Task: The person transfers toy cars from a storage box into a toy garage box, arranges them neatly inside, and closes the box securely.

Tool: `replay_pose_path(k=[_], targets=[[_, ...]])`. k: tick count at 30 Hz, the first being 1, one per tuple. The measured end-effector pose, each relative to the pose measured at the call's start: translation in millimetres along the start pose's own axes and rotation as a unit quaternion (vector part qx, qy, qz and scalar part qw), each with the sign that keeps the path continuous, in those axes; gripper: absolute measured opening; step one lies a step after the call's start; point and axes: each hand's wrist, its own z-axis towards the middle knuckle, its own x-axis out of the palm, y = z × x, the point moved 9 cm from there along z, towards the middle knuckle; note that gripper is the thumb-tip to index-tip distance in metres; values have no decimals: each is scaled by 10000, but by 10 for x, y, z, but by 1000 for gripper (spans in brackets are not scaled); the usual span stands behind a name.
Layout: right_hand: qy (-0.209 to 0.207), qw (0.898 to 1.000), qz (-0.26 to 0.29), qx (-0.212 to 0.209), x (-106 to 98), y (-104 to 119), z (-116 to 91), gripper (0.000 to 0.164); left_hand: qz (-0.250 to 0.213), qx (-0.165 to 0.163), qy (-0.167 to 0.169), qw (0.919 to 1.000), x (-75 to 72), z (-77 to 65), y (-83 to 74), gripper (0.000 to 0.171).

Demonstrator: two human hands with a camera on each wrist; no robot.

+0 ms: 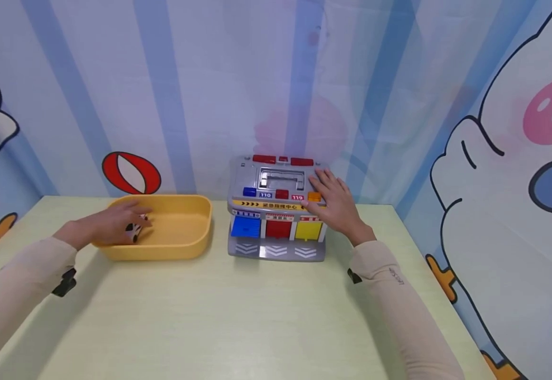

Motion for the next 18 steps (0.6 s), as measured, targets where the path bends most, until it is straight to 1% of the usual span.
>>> replay_pose_path(k=[3,6,12,18], targets=[[6,10000,23,-14,1,2,-2,75,-62,-22,11,10000,6,-7,17,41],[1,10000,32,-5,-2,-5,0,76,36,40,-20,10000,-13,-10,27,42],[-4,10000,37,8,-1,-2,2,76,150,63,32,9999,16,0,59,43],[-15,10000,24,7,0,0,5,75,81,-112,187,9997,61,4,58,46]])
